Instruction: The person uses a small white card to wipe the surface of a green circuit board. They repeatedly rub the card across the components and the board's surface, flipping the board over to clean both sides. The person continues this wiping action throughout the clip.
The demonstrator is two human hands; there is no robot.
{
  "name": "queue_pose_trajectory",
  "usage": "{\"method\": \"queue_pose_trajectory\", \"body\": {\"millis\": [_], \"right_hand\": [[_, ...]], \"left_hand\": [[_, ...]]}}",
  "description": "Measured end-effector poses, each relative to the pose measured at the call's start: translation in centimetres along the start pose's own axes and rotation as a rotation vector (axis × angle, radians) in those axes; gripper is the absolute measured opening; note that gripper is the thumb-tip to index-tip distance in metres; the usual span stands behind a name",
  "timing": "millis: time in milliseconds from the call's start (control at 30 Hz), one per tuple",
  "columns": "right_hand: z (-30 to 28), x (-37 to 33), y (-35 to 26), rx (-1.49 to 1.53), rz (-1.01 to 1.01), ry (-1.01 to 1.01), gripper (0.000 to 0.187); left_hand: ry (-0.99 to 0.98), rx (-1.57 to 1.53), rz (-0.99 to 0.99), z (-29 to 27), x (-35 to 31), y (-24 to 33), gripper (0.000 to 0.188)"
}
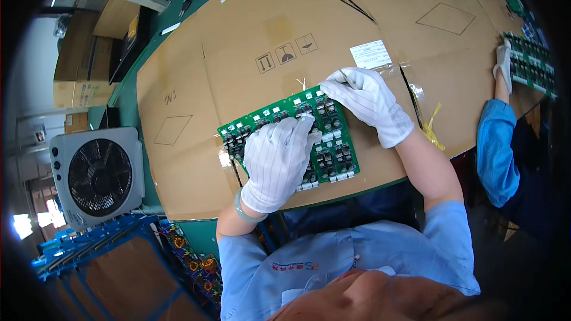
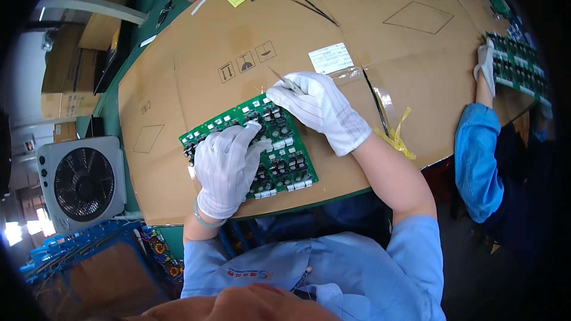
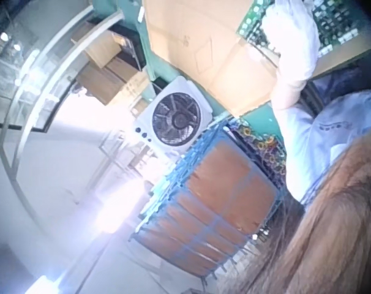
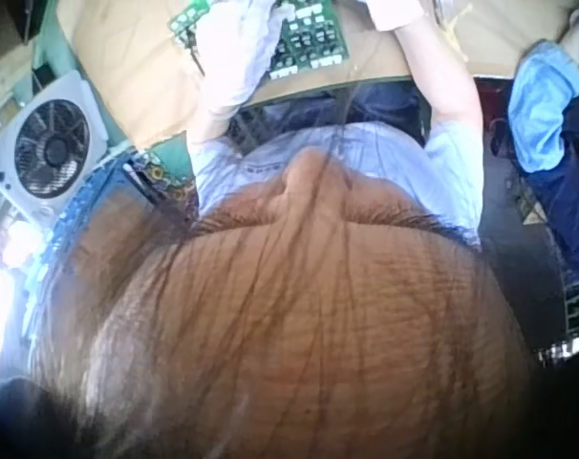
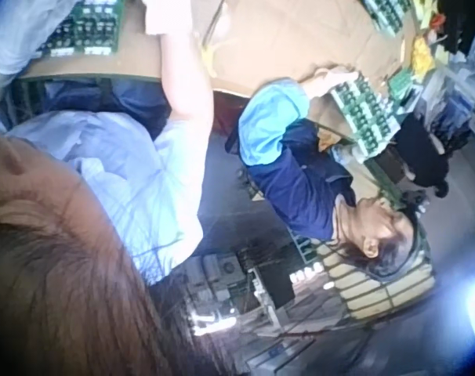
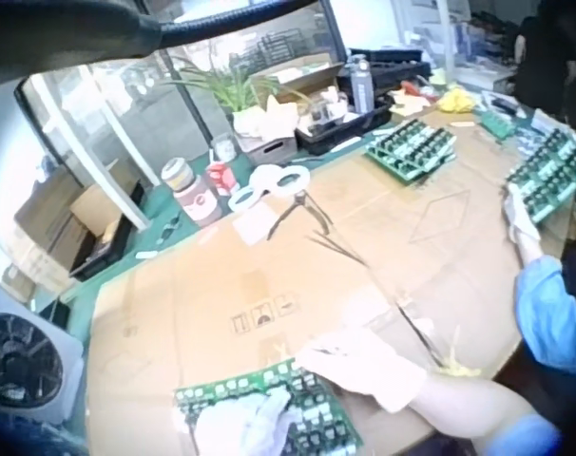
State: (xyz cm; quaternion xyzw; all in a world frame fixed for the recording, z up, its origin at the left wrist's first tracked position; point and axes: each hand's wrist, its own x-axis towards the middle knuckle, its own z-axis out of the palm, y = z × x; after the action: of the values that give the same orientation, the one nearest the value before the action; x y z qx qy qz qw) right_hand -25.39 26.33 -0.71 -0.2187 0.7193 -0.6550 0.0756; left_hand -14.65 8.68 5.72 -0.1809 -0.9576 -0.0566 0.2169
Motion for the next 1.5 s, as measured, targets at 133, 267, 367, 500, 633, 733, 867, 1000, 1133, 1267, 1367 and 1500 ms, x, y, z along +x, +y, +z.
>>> {"method": "queue_pose_trajectory", "body": {"millis": [133, 267, 367, 500, 633, 733, 867, 1000, 1133, 1267, 1367, 1500], "right_hand": [[-0.1, 0.0, -0.6, -0.069, -0.026, 0.04, 0.023], [0.2, -0.1, -0.5, -0.029, 0.008, 0.047, 0.02], [0.1, -0.1, -1.2, -0.084, 0.012, 0.027, 0.015], [0.2, -0.1, -0.6, -0.05, -0.004, 0.053, 0.023], [0.2, 0.0, -0.6, -0.037, 0.015, 0.046, 0.027], [0.2, 0.0, -0.5, -0.043, -0.005, 0.052, 0.027], [0.3, 0.0, -0.8, -0.02, -0.008, 0.032, 0.025], [-0.3, 0.0, -1.8, -0.005, 0.101, -0.011, 0.022], [0.3, -0.1, -1.9, 0.143, 0.196, -0.059, 0.021], [0.4, -0.1, -2.4, 0.081, 0.223, -0.02, 0.019], [0.2, -0.1, -2.3, 0.08, 0.257, -0.008, 0.018], [0.5, 0.2, -2.2, 0.027, 0.273, -0.017, 0.017]], "left_hand": [[-0.065, -0.052, -0.041, 0.0, 0.4, 0.2, 0.037], [-0.044, -0.108, -0.021, 0.3, 0.4, -0.1, 0.035], [-0.054, -0.11, -0.019, 0.3, 0.5, -0.2, 0.034], [-0.027, -0.117, 0.016, 0.5, 0.4, -0.3, 0.034], [-0.019, -0.109, 0.036, 0.6, 0.3, -0.4, 0.034], [-0.019, -0.119, 0.028, 0.6, 0.2, -0.3, 0.035], [-0.05, -0.064, 0.036, -0.3, 0.9, 0.0, 0.03], [-0.429, -0.3, 0.099, -2.7, 1.1, 2.9, 0.015], [-0.391, -0.447, 0.473, -1.6, -2.1, 7.2, 0.017], [-0.5, -0.465, 0.747, 3.2, -7.2, 10.5, 0.018], [-0.457, -0.514, 0.788, 6.1, -9.6, 10.8, 0.015], [-0.43, -0.557, 0.81, 7.4, -10.2, 10.6, 0.016]]}}
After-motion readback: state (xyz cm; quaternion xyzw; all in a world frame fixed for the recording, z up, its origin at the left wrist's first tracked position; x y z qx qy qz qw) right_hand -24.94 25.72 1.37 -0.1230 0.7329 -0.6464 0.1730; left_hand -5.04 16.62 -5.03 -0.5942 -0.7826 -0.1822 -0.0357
